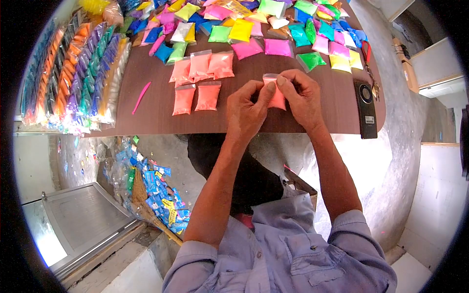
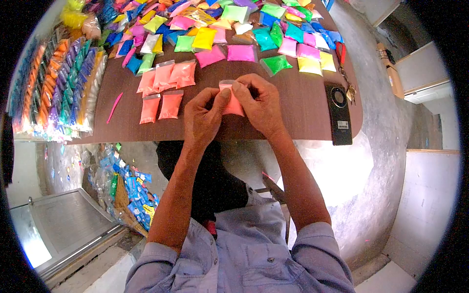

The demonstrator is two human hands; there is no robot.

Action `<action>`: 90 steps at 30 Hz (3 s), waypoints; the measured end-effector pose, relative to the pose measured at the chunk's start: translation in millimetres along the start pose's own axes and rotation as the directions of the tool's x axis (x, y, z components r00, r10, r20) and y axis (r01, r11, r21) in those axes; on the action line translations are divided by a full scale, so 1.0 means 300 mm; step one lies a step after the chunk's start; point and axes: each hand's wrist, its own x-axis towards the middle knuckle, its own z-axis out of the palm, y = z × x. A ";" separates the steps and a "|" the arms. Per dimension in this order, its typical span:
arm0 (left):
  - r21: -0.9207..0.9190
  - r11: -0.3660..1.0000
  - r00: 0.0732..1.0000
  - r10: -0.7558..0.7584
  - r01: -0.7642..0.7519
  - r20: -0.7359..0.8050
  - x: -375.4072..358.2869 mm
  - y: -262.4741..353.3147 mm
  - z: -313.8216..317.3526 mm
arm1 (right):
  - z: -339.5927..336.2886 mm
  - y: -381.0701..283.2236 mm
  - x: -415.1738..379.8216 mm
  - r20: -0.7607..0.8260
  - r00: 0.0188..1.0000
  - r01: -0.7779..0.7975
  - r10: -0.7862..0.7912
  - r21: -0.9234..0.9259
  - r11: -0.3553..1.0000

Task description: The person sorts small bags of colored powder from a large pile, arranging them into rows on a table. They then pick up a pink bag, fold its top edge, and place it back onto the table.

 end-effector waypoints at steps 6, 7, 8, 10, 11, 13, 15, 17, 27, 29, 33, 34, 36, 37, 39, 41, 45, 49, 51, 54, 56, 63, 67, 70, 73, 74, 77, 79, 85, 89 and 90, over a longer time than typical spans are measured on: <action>-0.124 0.990 0.995 0.053 -0.063 -0.084 0.004 -0.010 0.024 | 0.003 -0.004 -0.001 0.000 0.999 0.044 -0.044 0.011 0.999; -0.124 0.990 0.995 0.052 -0.062 -0.084 0.005 -0.015 0.021 | 0.004 -0.003 -0.001 0.003 0.999 0.048 -0.048 0.005 0.999; -0.093 0.994 0.996 0.055 -0.062 -0.076 0.006 -0.022 0.018 | 0.004 -0.002 0.000 0.006 0.999 0.052 -0.052 -0.002 0.999; -0.063 0.996 0.996 0.057 -0.061 -0.066 0.006 -0.019 0.008 | 0.002 -0.010 -0.002 0.014 0.999 0.036 -0.036 -0.014 0.999; -0.043 0.998 0.999 0.037 -0.038 -0.028 0.002 -0.017 0.001 | 0.002 -0.013 -0.003 0.023 1.000 0.021 -0.021 -0.026 0.999; -0.022 1.000 1.000 0.016 -0.016 0.010 -0.001 -0.003 -0.005 | 0.003 -0.011 -0.003 0.020 0.999 0.029 -0.028 -0.029 0.999; -0.023 1.000 1.000 0.019 -0.019 0.003 -0.003 0.006 -0.004 | 0.004 -0.009 -0.002 0.018 0.999 0.038 -0.037 -0.032 0.999; -0.046 0.999 1.000 0.012 -0.012 -0.002 -0.001 -0.001 0.003 | 0.003 -0.007 -0.001 0.021 0.999 0.033 -0.032 -0.011 0.999; -0.081 0.997 0.999 -0.007 0.004 -0.035 -0.005 -0.008 0.004 | 0.002 -0.011 -0.002 0.036 0.999 0.001 -0.001 -0.013 1.000; -0.081 0.997 0.999 0.007 -0.011 -0.041 -0.004 -0.020 0.006 | 0.006 -0.008 -0.001 0.024 0.999 0.033 -0.032 -0.046 0.998; -0.022 0.997 0.995 0.067 -0.068 -0.068 0.000 -0.023 0.006 | 0.013 -0.021 0.002 0.026 0.999 0.020 -0.019 -0.062 0.998; -0.021 0.997 0.995 0.068 -0.069 -0.067 -0.001 -0.020 0.004 | 0.016 -0.020 0.003 0.019 1.000 0.012 -0.011 -0.065 0.998; -0.058 0.997 0.997 0.039 -0.043 -0.069 0.000 -0.007 0.002 | 0.014 -0.021 0.006 0.010 1.000 0.010 -0.010 -0.068 0.998; -0.058 0.997 0.997 0.044 -0.048 -0.068 0.002 -0.006 0.003 | 0.013 -0.018 0.005 0.014 1.000 -0.025 0.026 -0.074 0.997; -0.069 0.997 0.996 0.029 -0.035 -0.089 0.004 -0.004 0.008 | 0.009 -0.012 0.005 0.016 0.998 -0.056 0.057 -0.081 0.995; -0.126 0.992 0.996 0.004 -0.015 -0.091 0.002 0.006 0.014 | 0.008 -0.006 0.003 -0.001 1.000 0.011 -0.012 -0.050 0.999; -0.036 0.999 0.996 -0.033 0.030 -0.082 -0.002 0.024 0.002 | -0.001 -0.026 -0.004 0.016 0.999 -0.041 0.042 -0.064 0.997; -0.072 0.997 0.995 0.013 -0.020 -0.104 -0.011 0.014 0.003 | 0.006 -0.019 -0.003 0.030 0.999 -0.045 0.045 0.004 0.999; -0.106 0.993 0.992 0.045 -0.057 -0.115 -0.010 0.002 0.001 | 0.002 -0.037 -0.004 0.031 0.995 -0.092 0.092 0.014 0.996; -0.159 0.987 0.993 0.017 -0.036 -0.116 -0.005 -0.008 -0.002 | 0.008 -0.022 -0.008 0.015 0.999 -0.032 0.032 -0.006 0.999; -0.246 0.968 0.993 0.013 -0.042 -0.118 -0.006 0.005 0.010 | 0.002 -0.016 -0.013 0.032 0.997 -0.066 0.065 0.048 0.997; -0.319 0.948 0.998 0.000 -0.018 -0.055 -0.009 -0.005 0.004 | 0.008 -0.003 -0.015 0.046 0.999 -0.030 0.029 0.025 0.999; -0.238 0.971 0.999 0.007 -0.016 -0.039 -0.013 -0.010 -0.009 | 0.018 -0.007 -0.013 0.043 0.999 0.014 -0.013 -0.024 1.000; -0.256 0.962 0.994 0.074 -0.092 -0.081 -0.006 -0.013 -0.010 | 0.021 -0.021 -0.016 0.069 0.994 -0.086 0.083 0.042 0.995; -0.282 0.958 0.996 0.034 -0.054 -0.076 -0.005 -0.006 -0.002 | 0.015 0.006 -0.012 0.048 0.998 -0.036 0.037 -0.034 0.999; -0.269 0.960 0.995 0.052 -0.074 -0.086 -0.005 -0.004 0.001 | 0.013 0.007 -0.011 0.038 0.999 -0.020 0.021 -0.024 1.000; -0.230 0.967 0.991 0.087 -0.108 -0.100 -0.001 -0.002 0.004 | 0.014 0.006 -0.010 0.020 1.000 -0.015 0.014 0.011 1.000; -0.201 0.972 0.989 0.103 -0.122 -0.105 0.002 -0.015 0.002 | 0.015 0.009 -0.011 0.014 1.000 -0.025 0.025 0.038 0.999; -0.046 0.990 0.989 0.127 -0.131 -0.079 -0.005 -0.027 -0.009 | 0.016 0.012 -0.004 0.043 0.999 -0.030 0.030 0.003 1.000; -0.114 0.981 0.985 0.145 -0.155 -0.091 0.000 -0.041 0.000 | 0.015 0.000 -0.006 0.038 0.998 -0.043 0.043 -0.017 0.999; -0.117 0.984 0.990 0.124 -0.132 -0.073 0.001 -0.037 0.000 | 0.014 -0.001 -0.006 0.032 0.999 -0.039 0.039 -0.013 0.999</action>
